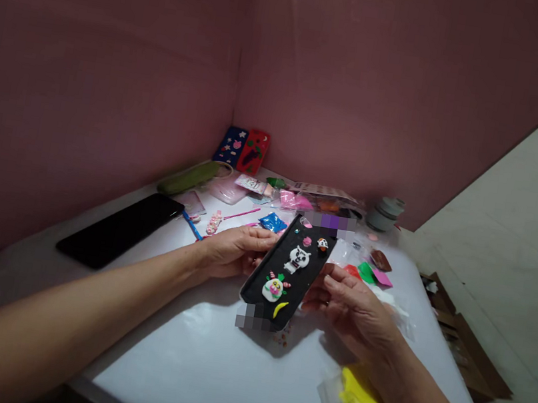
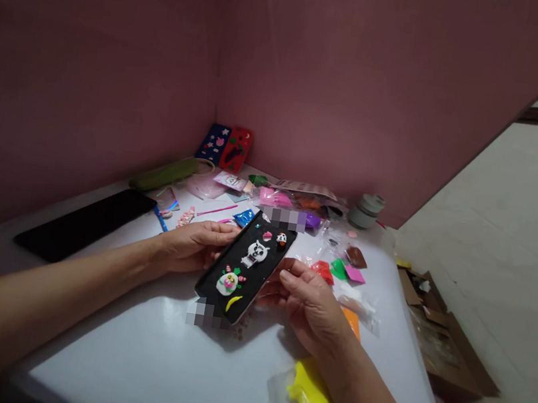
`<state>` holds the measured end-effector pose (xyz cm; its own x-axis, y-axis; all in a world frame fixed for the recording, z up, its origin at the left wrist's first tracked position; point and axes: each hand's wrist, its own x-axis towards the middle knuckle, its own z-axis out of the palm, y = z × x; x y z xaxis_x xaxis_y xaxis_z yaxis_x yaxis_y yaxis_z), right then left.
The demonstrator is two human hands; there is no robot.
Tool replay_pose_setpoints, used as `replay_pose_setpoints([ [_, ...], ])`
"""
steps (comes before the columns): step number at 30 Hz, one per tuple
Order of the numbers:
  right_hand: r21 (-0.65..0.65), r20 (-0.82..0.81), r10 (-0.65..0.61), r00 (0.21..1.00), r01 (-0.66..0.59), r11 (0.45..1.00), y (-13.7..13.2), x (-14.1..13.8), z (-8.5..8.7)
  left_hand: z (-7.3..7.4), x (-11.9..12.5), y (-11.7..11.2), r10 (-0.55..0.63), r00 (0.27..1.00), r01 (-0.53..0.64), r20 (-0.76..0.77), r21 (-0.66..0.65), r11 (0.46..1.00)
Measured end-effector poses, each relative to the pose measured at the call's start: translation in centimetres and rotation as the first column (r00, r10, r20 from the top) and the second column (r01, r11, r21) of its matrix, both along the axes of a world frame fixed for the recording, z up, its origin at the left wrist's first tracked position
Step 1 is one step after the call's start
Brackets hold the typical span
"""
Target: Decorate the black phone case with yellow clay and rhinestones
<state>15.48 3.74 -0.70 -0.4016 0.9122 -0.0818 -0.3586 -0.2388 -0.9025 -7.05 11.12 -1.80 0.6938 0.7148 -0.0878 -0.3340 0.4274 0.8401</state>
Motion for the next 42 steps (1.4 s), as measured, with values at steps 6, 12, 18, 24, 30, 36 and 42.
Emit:
replay_pose_setpoints([
  [6,0.005,0.023,-0.027,0.999,0.027,1.000,0.0,0.0,0.0,0.1,0.0,0.0,-0.016,1.000,0.016,-0.012,-0.003,1.000],
  [12,0.004,0.036,-0.052,0.998,0.052,0.999,-0.1,-0.1,0.0,0.2,0.1,-0.2,-0.023,1.000,0.023,-0.020,-0.004,1.000],
  [18,-0.015,0.048,-0.041,0.998,0.042,0.999,-0.1,-0.2,0.1,0.2,0.3,-0.2,0.004,1.000,-0.004,-0.010,0.002,1.000],
  [24,0.002,0.056,-0.009,0.998,0.009,1.000,0.1,-0.1,-0.2,-0.1,0.7,-0.4,0.054,0.999,-0.054,0.008,0.026,0.998],
  [30,0.001,0.048,0.016,0.999,-0.016,1.000,-0.2,-0.5,0.0,-0.1,1.0,-0.5,0.099,0.995,-0.100,0.017,0.047,0.994],
  [36,-0.005,0.042,0.014,0.999,-0.014,1.000,0.0,-0.6,-0.2,0.0,1.2,-0.5,0.111,0.994,-0.112,0.018,0.061,0.992],
  [42,-0.024,0.030,-0.004,1.000,0.005,1.000,0.0,-0.6,-0.3,0.1,1.2,-0.5,0.101,0.995,-0.103,0.023,0.062,0.993],
])
